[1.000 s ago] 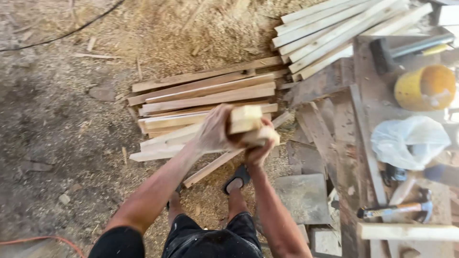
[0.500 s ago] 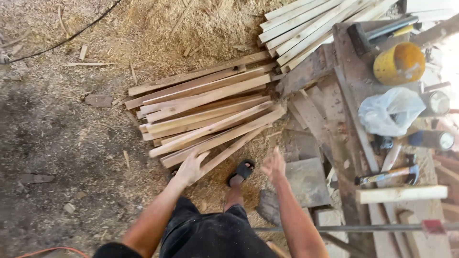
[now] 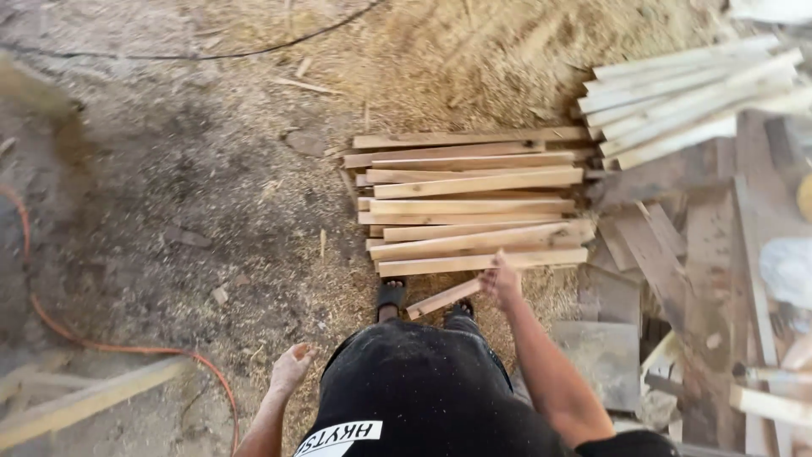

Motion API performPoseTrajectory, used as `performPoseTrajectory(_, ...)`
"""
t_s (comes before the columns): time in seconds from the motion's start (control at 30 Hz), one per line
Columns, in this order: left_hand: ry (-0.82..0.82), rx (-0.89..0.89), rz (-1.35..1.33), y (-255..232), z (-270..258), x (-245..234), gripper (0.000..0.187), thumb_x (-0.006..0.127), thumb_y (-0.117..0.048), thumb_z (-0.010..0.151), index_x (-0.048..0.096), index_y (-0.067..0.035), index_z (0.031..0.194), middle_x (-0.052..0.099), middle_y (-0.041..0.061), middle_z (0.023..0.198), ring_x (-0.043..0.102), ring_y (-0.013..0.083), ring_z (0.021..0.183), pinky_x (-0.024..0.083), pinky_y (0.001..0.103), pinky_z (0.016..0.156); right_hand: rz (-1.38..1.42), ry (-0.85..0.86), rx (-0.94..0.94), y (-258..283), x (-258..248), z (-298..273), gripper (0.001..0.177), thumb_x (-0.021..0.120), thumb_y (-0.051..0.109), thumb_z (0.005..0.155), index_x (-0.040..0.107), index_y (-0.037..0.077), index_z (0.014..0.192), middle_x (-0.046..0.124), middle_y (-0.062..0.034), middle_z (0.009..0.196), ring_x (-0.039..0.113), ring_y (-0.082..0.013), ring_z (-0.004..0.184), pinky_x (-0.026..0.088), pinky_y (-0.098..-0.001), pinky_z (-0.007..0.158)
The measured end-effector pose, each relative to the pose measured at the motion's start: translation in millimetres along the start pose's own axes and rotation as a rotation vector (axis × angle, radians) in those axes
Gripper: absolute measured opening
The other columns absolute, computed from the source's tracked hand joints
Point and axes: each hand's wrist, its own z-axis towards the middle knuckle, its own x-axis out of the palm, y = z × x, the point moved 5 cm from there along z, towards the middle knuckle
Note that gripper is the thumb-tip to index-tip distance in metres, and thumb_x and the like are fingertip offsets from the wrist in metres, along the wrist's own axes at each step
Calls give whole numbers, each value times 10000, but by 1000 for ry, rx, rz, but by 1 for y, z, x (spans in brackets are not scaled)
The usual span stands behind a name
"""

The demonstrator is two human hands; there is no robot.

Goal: Cutting wooden planks with a miter saw and organizing the resulting pieces.

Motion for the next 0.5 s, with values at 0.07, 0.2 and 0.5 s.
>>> performPoseTrajectory(0.07, -74, 3, -159, 14, -14, -4, 632, 691, -544, 878, 650, -158, 1376, 723, 98, 1317, 695, 243, 1208, 526, 397, 1046, -5, 130, -21, 58, 37, -10, 652, 410, 553, 1089, 479, -15, 1401, 582, -271, 1303, 643, -356, 1122, 565, -479, 972)
performPoseTrajectory(0.2, -41, 88, -176, -20, 2, -1, 644, 700, -549, 861, 662, -143, 1360, 739, 100, 1283, 710, 244, 1187, 538, 391, 1036, 45, 166, -197, 115, 37, -20, 579, 443, 515, 1069, 513, 17, 1357, 605, -226, 1206, 652, -325, 1062, 576, -473, 932)
performPoseTrajectory(0.5, 172, 344, 54, -214, 89, -31, 635, 731, -517, 863, 666, -111, 1347, 716, 105, 1329, 689, 242, 1226, 513, 383, 1073, -234, -223, -403, -124, -194, -44, 537, 598, 461, 1071, 680, -58, 961, 660, -146, 751, 633, -242, 651, 510, -369, 575)
